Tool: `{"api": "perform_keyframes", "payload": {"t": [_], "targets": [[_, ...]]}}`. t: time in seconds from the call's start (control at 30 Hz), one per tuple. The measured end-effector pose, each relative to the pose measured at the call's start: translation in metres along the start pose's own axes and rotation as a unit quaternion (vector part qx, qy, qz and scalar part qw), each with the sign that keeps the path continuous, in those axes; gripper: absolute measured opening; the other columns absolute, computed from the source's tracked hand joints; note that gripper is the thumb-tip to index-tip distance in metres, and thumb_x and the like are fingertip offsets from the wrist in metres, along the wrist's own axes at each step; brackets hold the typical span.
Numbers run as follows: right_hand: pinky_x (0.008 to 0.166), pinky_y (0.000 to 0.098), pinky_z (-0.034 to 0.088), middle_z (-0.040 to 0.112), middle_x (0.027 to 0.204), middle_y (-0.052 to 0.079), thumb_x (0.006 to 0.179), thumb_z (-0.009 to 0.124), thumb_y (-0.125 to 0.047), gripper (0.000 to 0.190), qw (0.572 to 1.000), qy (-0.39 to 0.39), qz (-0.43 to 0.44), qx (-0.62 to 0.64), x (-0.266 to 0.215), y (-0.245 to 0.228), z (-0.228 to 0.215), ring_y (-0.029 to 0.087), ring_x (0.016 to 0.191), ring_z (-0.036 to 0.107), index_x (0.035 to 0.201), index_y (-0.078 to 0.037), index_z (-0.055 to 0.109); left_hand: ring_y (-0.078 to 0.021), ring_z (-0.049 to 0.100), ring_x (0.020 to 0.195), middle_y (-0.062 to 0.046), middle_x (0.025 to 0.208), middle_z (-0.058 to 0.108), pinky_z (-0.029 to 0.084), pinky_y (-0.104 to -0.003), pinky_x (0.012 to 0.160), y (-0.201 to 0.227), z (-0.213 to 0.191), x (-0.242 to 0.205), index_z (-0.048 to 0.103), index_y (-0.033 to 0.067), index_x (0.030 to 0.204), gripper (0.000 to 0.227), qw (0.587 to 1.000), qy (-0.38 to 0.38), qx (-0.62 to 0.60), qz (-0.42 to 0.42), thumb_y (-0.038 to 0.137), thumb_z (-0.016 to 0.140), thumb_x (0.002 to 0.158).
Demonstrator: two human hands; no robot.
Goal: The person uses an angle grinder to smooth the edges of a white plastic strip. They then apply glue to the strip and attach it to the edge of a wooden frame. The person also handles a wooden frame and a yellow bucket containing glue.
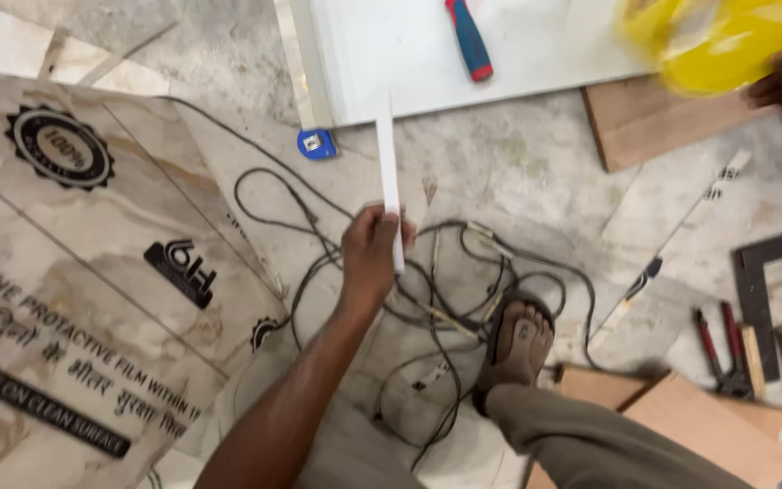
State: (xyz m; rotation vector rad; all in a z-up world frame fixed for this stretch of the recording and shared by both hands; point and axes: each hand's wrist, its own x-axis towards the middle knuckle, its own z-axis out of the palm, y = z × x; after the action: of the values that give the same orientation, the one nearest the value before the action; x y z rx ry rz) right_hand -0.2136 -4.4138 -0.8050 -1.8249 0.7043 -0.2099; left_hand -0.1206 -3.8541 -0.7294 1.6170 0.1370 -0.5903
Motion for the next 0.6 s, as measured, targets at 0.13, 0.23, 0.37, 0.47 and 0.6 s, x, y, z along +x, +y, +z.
{"api": "perform_keyframes", "payload": {"t": [0.13,0.23,0.37,0.47,0.6], "targets": [[0.072,0.0327,0.062,0.069,0.105,0.016,0.1,0.069,-0.008,0.027,0.969,-0.24,0.006,-0.06,-0.073,-0.044,0.085,0.02,0.083,0.072,0.122,0.006,0.063,-0.0098,0.06,0.065,-0.005,0.079,0.067,0.049,-0.026,0.058,-0.009,0.003,0.021,0.063,-0.0022,0.109,0.023,0.999,0.03,0.002,-0.014,0.017,0.051,0.107],[0.073,0.0386,0.061,0.076,0.096,0.015,0.097,0.067,-0.023,0.032,0.927,-0.29,0.058,-0.232,-0.112,-0.065,0.15,0.022,0.079,0.075,0.122,-0.004,0.069,-0.0088,0.06,0.066,-0.004,0.081,0.068,0.05,-0.025,0.059,-0.014,-0.001,0.02,0.064,-0.0006,0.11,0.024,0.998,0.009,0.02,-0.052,0.018,0.051,0.107],[0.083,0.0434,0.058,0.075,0.101,0.015,0.092,0.069,-0.023,0.028,0.906,-0.269,-0.099,-0.311,-0.14,-0.074,0.193,0.029,0.091,0.071,0.115,-0.008,0.072,-0.0087,0.059,0.068,-0.005,0.083,0.068,0.052,-0.024,0.062,-0.04,-0.011,0.005,0.063,-0.0015,0.112,0.02,0.997,-0.058,0.038,-0.02,0.014,0.052,0.107],[0.085,0.0452,0.056,0.071,0.11,0.018,0.093,0.068,-0.03,0.031,0.917,-0.17,-0.13,-0.338,-0.169,-0.104,0.203,0.03,0.095,0.071,0.115,-0.008,0.071,-0.0071,0.061,0.068,-0.003,0.084,0.069,0.054,-0.023,0.064,-0.044,-0.014,-0.005,0.062,0.0018,0.117,0.018,0.99,-0.129,0.049,-0.016,0.012,0.053,0.105],[0.089,0.0471,0.056,0.071,0.112,0.018,0.095,0.068,-0.061,0.055,0.832,-0.222,0.026,-0.507,-0.21,-0.17,0.215,0.035,0.098,0.07,0.119,-0.011,0.07,-0.0076,0.063,0.068,-0.004,0.086,0.071,0.054,-0.023,0.063,-0.033,-0.027,-0.03,0.062,0.0018,0.118,0.018,0.984,-0.169,0.032,-0.036,0.011,0.055,0.104]]}}
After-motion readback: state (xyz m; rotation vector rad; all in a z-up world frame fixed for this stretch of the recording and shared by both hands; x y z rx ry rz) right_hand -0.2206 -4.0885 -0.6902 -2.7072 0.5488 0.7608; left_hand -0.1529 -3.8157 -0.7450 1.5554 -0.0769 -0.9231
